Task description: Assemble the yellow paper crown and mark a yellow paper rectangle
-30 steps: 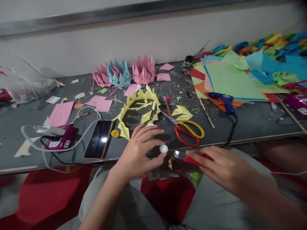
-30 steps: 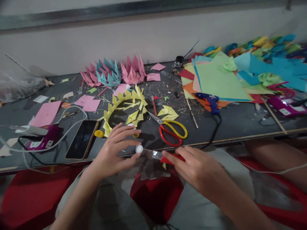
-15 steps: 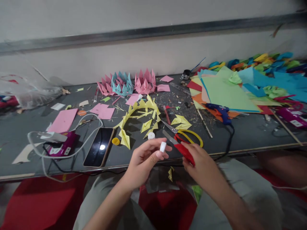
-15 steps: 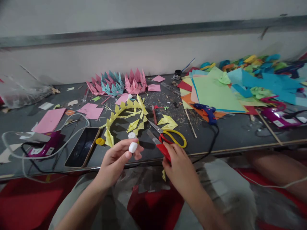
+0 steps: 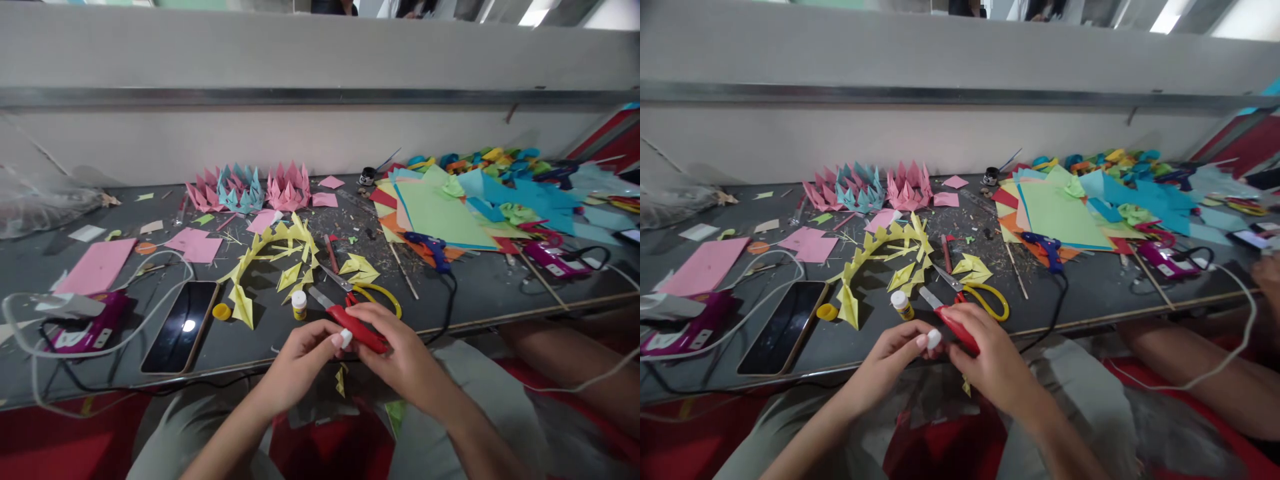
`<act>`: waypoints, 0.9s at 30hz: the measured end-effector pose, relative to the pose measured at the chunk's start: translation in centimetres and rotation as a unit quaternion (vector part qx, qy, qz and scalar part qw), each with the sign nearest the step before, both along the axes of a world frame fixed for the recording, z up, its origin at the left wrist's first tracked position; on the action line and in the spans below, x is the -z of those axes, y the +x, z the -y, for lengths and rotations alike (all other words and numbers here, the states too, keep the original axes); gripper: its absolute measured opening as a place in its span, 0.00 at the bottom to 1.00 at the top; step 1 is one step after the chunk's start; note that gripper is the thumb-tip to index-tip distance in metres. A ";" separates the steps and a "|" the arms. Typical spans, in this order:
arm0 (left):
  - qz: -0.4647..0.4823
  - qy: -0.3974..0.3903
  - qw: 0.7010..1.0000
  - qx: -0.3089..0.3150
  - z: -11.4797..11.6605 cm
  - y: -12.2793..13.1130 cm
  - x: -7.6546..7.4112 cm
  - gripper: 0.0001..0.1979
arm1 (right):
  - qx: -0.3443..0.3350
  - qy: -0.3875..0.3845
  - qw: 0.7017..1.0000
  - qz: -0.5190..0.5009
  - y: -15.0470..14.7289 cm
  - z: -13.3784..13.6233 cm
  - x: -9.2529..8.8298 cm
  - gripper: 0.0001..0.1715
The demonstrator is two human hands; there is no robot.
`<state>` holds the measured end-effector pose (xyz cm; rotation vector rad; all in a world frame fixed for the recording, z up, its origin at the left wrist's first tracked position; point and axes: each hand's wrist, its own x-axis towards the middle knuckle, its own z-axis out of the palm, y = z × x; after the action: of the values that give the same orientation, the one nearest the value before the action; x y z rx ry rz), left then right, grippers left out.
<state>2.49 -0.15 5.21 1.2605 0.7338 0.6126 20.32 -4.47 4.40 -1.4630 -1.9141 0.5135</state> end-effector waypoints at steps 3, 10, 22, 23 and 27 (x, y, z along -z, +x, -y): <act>-0.027 0.002 0.999 0.024 -0.1 0.2 0.0 0.16 | -0.063 -0.054 0.996 -0.024 0.8 0.7 -1.6 0.17; -0.084 0.016 0.992 0.096 -0.2 0.8 0.3 0.18 | -0.096 -0.068 0.990 -0.073 1.2 0.8 -1.3 0.10; -0.130 0.067 0.986 0.077 0.3 1.1 1.8 0.20 | 0.387 0.039 0.921 0.029 16.7 -0.5 1.1 0.16; -0.134 0.068 0.986 0.076 0.3 1.0 1.9 0.20 | 0.446 0.056 0.892 0.053 20.0 -1.3 1.4 0.20; -0.141 0.066 0.985 0.070 0.2 0.9 2.5 0.19 | 0.450 0.031 0.863 0.225 30.3 -4.8 2.2 0.30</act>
<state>3.44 -0.36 2.71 1.5279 0.8407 0.3758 50.67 0.37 2.17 -2.3336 -1.2712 -0.3560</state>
